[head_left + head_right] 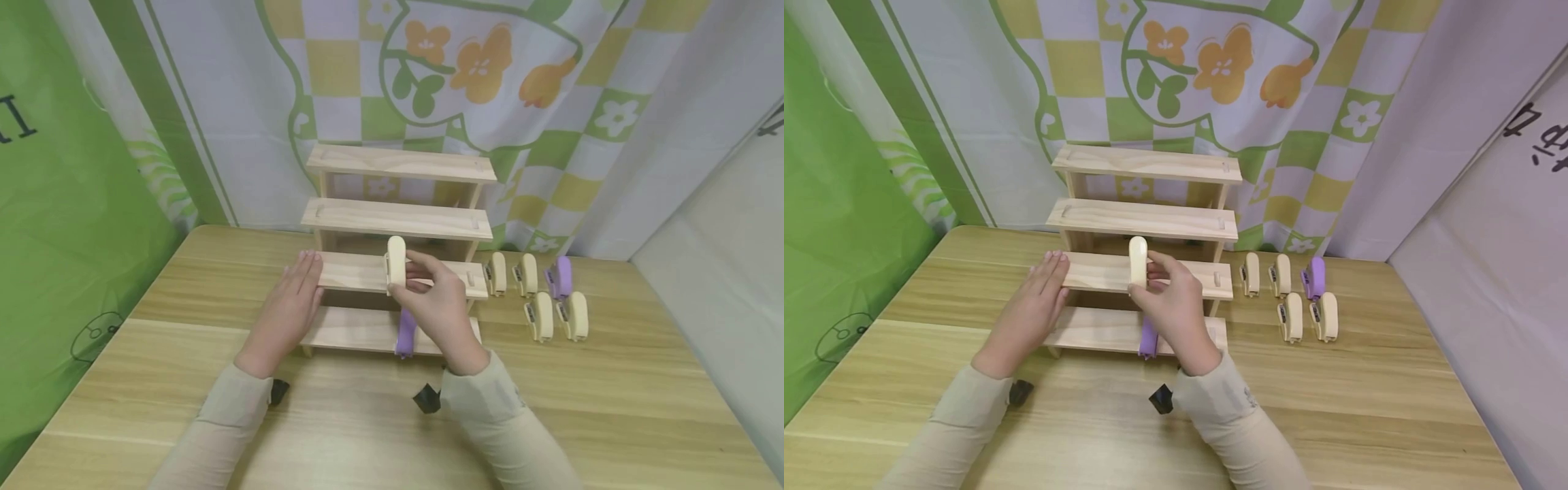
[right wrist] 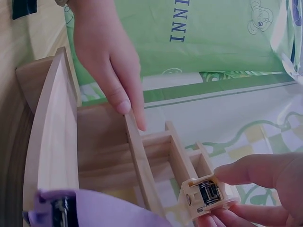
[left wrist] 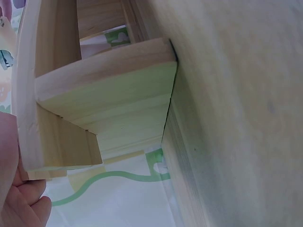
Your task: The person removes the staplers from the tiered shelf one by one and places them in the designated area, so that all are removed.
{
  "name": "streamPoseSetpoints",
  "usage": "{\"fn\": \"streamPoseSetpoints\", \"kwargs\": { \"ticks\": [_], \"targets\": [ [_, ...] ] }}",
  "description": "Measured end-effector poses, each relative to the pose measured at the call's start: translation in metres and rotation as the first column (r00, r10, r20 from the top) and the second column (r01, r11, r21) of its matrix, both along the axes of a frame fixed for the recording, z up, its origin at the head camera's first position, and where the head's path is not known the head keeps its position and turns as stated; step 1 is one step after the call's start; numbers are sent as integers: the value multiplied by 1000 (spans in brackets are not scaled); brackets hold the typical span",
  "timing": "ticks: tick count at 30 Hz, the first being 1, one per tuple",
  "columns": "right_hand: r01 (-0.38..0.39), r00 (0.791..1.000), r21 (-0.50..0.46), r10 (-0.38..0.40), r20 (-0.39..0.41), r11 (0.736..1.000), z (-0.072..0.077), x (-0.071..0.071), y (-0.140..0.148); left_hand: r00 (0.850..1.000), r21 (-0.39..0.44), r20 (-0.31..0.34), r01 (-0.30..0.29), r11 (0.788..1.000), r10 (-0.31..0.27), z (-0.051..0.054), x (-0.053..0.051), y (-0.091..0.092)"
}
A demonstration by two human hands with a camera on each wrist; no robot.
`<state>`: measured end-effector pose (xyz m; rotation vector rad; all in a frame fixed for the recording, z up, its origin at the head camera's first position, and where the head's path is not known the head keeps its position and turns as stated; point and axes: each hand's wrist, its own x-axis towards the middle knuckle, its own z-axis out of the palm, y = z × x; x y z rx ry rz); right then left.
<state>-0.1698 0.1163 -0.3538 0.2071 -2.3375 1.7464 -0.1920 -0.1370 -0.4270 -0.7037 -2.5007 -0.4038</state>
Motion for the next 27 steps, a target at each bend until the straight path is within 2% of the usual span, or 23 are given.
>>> {"fn": "streamPoseSetpoints", "kwargs": {
  "ticks": [11,21,27],
  "targets": [
    [0,1000,-45,-1,-24,999,3,6,24,1000,-16,17,-11,1000,11,2,1,0],
    [25,1000,-24,-24,7,999,12,14,52,998,-35,59,-25,999,27,5,3,1],
    [40,999,10,-40,-3,999,14,18,68,998,-39,57,-29,999,31,5,2,0]
  ]
}}
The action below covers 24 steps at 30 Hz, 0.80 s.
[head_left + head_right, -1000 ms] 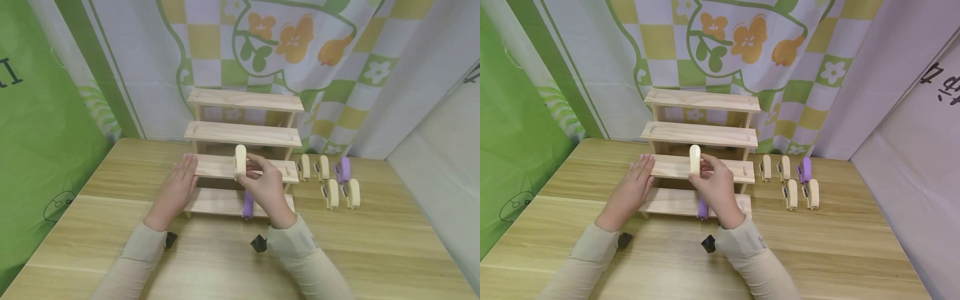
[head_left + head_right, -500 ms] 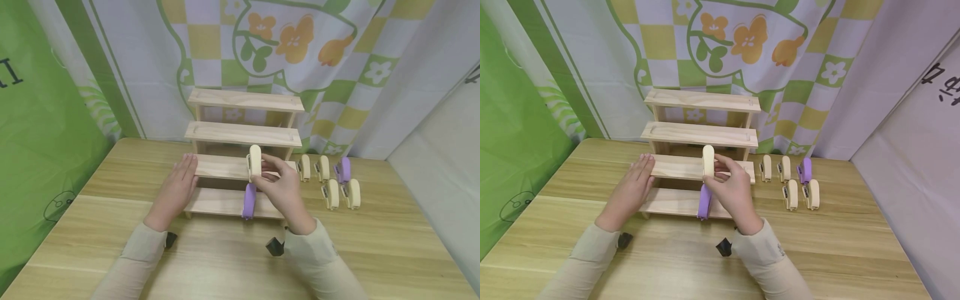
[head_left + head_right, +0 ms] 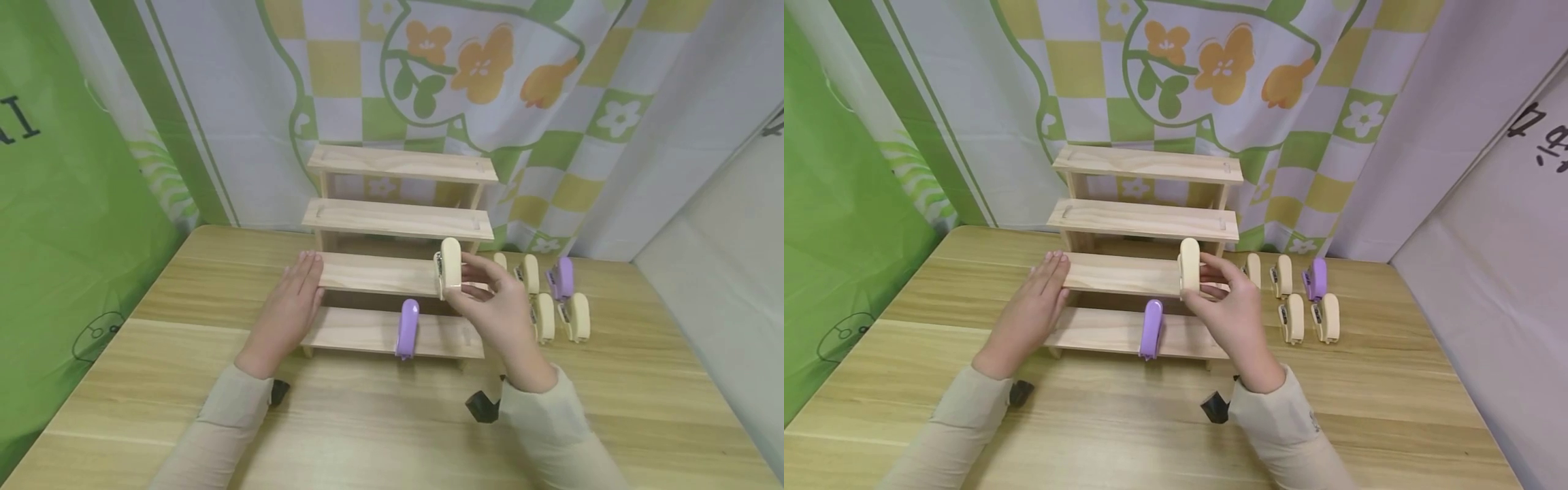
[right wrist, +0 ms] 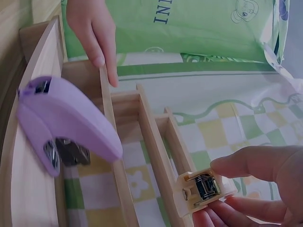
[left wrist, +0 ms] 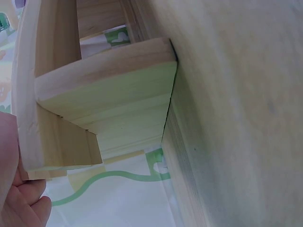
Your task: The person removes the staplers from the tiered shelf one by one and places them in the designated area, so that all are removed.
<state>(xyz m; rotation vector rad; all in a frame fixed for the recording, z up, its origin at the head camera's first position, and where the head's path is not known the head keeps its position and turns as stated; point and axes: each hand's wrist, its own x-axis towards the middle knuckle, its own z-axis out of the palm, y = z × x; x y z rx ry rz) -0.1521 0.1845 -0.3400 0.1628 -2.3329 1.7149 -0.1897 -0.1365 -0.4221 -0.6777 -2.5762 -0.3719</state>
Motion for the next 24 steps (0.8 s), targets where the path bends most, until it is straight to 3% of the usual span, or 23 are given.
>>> {"fn": "streamPoseSetpoints", "kwargs": {
  "ticks": [18,24],
  "targets": [
    [138,990,87,-135,-48,987,-3,11,51,999,10,-39,12,1000,-11,-4,-1,-1],
    [172,985,113,-173,-8,978,-5,10,70,999,6,-43,11,1000,-10,-4,-2,-1]
  ]
}}
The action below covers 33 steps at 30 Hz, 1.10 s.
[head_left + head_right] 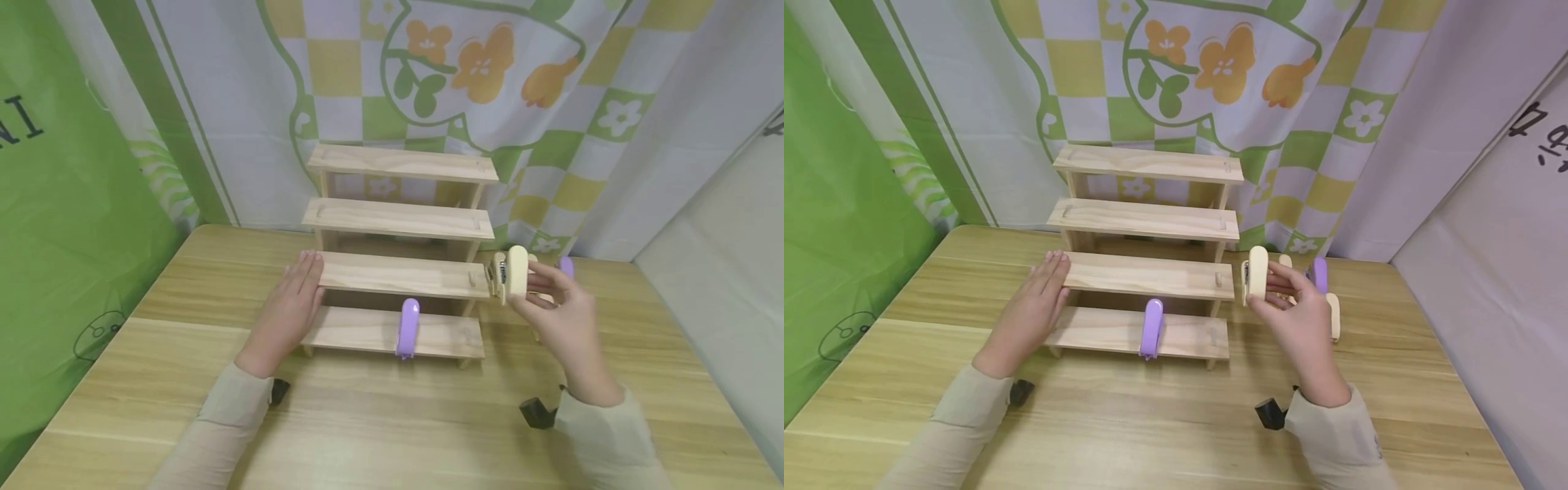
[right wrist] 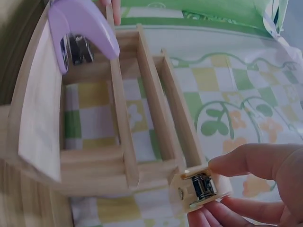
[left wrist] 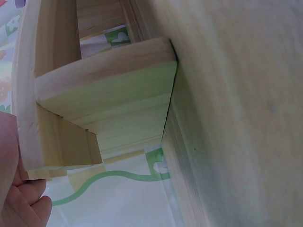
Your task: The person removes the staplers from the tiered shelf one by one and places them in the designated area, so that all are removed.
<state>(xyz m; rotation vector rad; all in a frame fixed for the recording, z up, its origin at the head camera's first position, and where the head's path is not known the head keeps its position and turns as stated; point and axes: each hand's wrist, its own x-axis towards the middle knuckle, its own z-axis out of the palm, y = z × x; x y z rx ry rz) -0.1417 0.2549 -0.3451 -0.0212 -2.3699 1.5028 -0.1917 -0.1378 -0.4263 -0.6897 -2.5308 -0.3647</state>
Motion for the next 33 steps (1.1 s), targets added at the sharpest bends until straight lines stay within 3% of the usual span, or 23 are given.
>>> {"fn": "streamPoseSetpoints", "kwargs": {
  "ticks": [18,33],
  "targets": [
    [-40,976,226,-11,219,973,-25,-6,23,1000,-5,16,-7,1000,8,2,2,1],
    [-122,946,246,37,323,962,-49,-8,34,1000,-5,12,-5,1000,5,1,1,1]
  ]
}}
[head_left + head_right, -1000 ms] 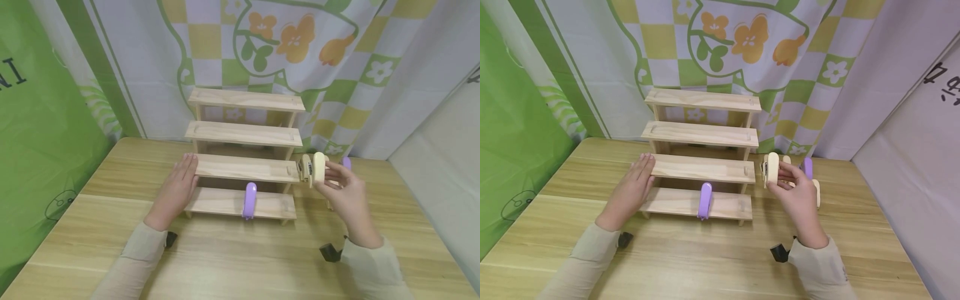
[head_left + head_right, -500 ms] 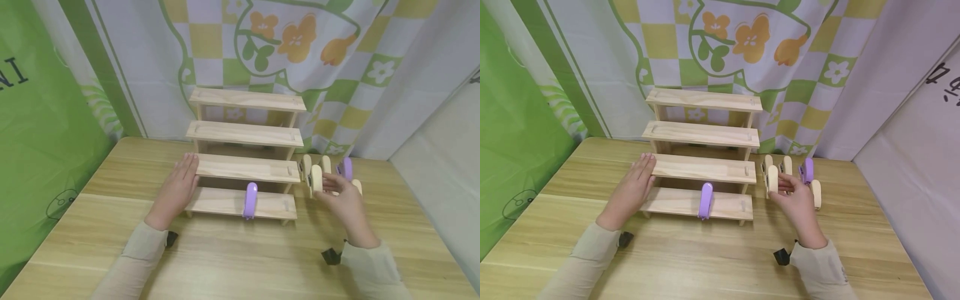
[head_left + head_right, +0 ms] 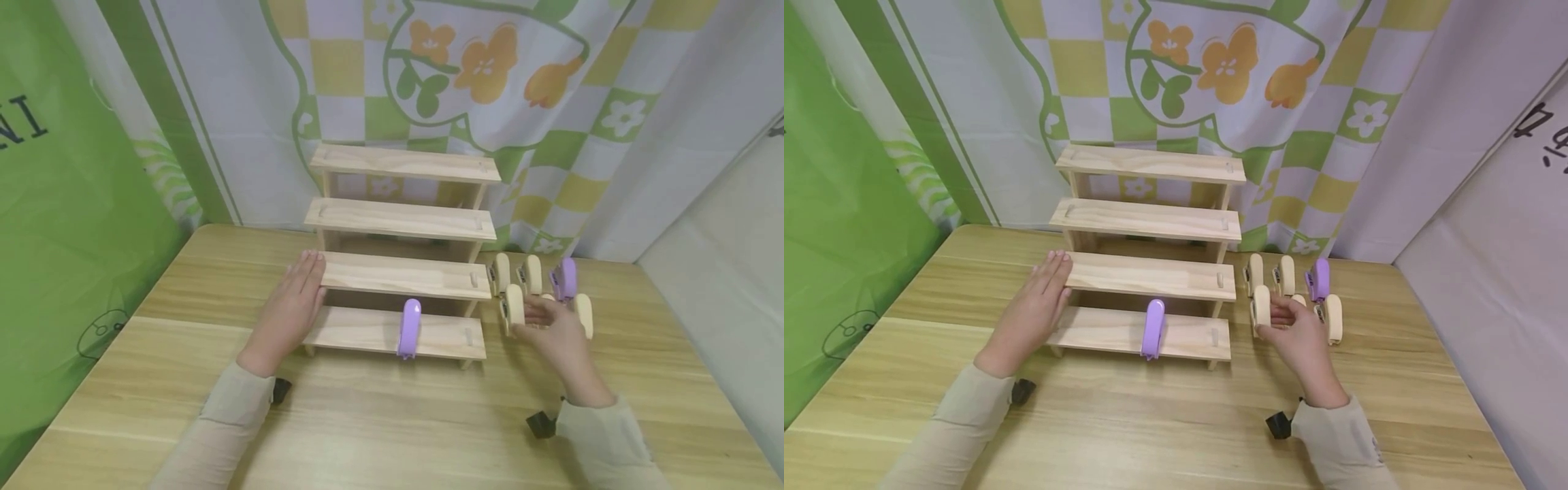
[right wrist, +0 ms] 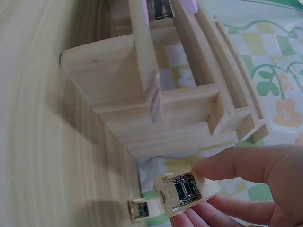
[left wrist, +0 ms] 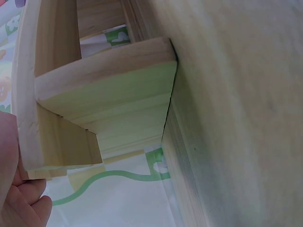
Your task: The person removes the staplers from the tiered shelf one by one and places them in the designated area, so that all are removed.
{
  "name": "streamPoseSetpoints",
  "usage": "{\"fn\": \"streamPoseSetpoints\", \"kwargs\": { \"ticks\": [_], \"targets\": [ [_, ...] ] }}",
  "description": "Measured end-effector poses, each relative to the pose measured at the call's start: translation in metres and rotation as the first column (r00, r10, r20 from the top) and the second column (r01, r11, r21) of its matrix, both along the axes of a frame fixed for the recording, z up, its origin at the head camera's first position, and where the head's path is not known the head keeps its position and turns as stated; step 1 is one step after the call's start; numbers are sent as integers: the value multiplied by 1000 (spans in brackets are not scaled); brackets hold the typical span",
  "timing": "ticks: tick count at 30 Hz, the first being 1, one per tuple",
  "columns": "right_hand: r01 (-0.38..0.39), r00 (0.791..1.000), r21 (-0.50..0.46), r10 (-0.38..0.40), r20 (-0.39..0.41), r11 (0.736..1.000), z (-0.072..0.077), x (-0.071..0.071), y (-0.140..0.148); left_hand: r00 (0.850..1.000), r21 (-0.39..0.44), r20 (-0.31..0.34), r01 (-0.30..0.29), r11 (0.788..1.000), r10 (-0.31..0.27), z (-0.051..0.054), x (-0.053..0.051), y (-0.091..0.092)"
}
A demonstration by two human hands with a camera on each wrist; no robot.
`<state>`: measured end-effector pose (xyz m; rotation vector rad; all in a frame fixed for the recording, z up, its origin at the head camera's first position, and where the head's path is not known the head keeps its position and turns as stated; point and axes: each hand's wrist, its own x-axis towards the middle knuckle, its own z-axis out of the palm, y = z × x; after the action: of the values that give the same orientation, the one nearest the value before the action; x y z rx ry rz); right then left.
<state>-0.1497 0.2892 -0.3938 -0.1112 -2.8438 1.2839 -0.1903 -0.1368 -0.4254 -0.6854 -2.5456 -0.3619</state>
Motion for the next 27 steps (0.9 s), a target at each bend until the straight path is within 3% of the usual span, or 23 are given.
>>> {"fn": "streamPoseSetpoints", "kwargs": {
  "ticks": [9,17,27],
  "targets": [
    [-18,999,34,16,43,999,-12,-1,5,1000,14,3,7,1000,-7,-3,1,1],
    [-32,999,18,31,34,999,-20,-6,6,1000,20,-20,12,1000,-12,-2,1,1],
    [-41,995,49,36,91,998,-22,-9,8,1000,13,20,-1,1000,0,1,1,0]
  ]
}}
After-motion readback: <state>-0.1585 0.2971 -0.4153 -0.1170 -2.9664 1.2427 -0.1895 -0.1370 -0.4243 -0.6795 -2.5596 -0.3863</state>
